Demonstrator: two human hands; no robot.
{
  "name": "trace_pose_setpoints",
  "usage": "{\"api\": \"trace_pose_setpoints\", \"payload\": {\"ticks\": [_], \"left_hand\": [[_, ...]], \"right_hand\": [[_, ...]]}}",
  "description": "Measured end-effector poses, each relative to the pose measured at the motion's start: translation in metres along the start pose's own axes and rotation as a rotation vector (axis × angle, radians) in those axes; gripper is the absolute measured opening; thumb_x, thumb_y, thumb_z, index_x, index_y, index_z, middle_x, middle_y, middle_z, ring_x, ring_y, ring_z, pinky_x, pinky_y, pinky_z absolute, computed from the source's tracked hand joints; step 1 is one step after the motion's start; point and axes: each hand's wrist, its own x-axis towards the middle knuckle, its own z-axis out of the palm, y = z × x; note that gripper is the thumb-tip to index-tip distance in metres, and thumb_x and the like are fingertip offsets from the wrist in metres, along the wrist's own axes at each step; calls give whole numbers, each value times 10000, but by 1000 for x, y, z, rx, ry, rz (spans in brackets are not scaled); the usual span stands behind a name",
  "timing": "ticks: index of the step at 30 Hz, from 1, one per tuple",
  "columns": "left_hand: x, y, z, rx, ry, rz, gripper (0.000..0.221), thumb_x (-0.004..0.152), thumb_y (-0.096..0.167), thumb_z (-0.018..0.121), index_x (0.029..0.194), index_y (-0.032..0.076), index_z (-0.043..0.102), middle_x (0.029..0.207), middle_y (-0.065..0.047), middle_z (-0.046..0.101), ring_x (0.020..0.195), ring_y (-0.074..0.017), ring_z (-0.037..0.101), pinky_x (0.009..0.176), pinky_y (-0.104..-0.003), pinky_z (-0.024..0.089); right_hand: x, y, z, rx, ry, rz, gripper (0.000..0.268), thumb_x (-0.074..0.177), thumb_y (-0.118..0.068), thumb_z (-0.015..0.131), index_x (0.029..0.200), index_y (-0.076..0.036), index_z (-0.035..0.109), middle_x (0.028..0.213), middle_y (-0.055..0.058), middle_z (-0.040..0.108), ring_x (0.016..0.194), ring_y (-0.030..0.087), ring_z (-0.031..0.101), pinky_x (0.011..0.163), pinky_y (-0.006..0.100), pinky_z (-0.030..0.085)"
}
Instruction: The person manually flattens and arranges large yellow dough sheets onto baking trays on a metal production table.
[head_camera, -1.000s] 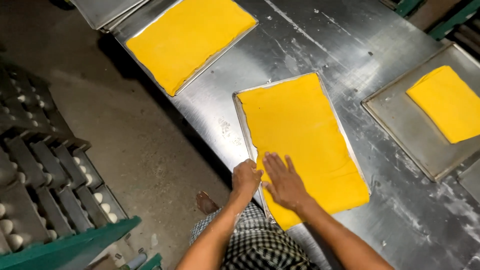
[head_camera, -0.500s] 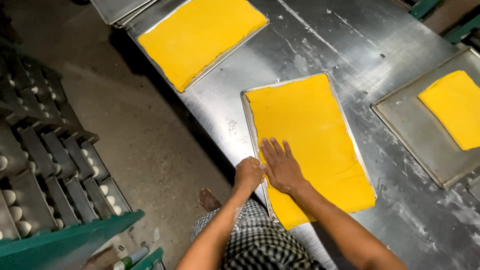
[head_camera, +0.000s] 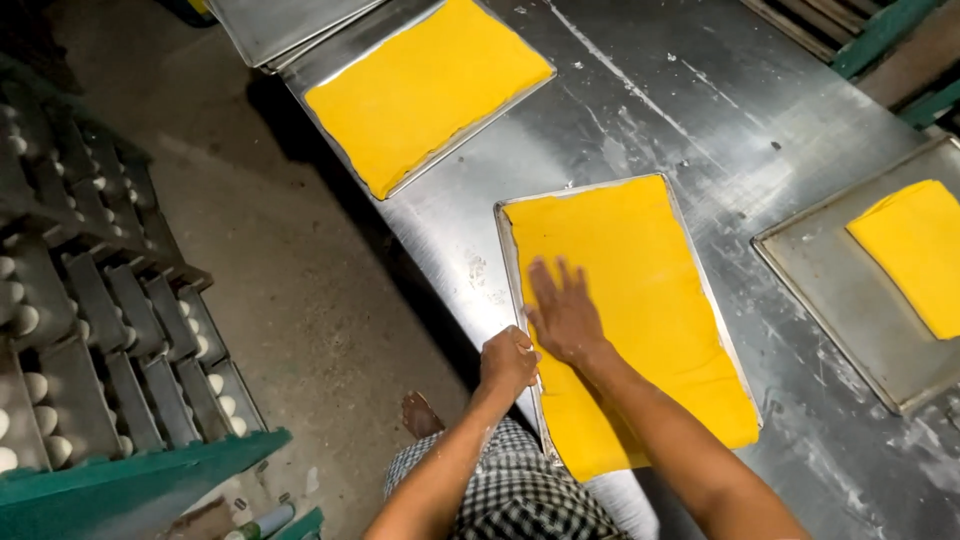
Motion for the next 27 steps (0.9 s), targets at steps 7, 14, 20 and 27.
{"api": "trace_pose_setpoints", "payload": {"ticks": [7,14,20,27], "left_hand": [[10,1,-9,108,67,52,288,900,21,670,1159,0,547,783,-136,680,669,-268,728,622,-390,606],[16,-1,-8,394,165,287,561,776,13,792,1302,24,598,939,-176,659,912,-375,677,808,-449,542],[40,-11,-16,358,91,253,482,782,30,774,1246,41,645,906,-162,679,890,-350,691,817,-442,555],[139,43,-41,422,276,412,263,920,144,693,1145,6,683,1103,-201,633,1062,-385,630,930,-452,509]], "right_hand": [[33,7,-14,68,-78,128,749,989,-483,419,1570,-33,278,1651,144,257,1516,392,194,1204,574,106],[60,26,2,75,40,92,697,1033,-468,395,1568,-31,305,1669,154,266,1540,371,199,1223,566,96],[84,32,-5,95,9,71,691,1016,-469,402,1570,-64,320,1666,121,268,1534,362,203,1227,571,93],[85,27,-2,27,36,43,680,1000,-470,426,1552,-80,352,1658,119,270,1523,366,198,1212,572,108]]}}
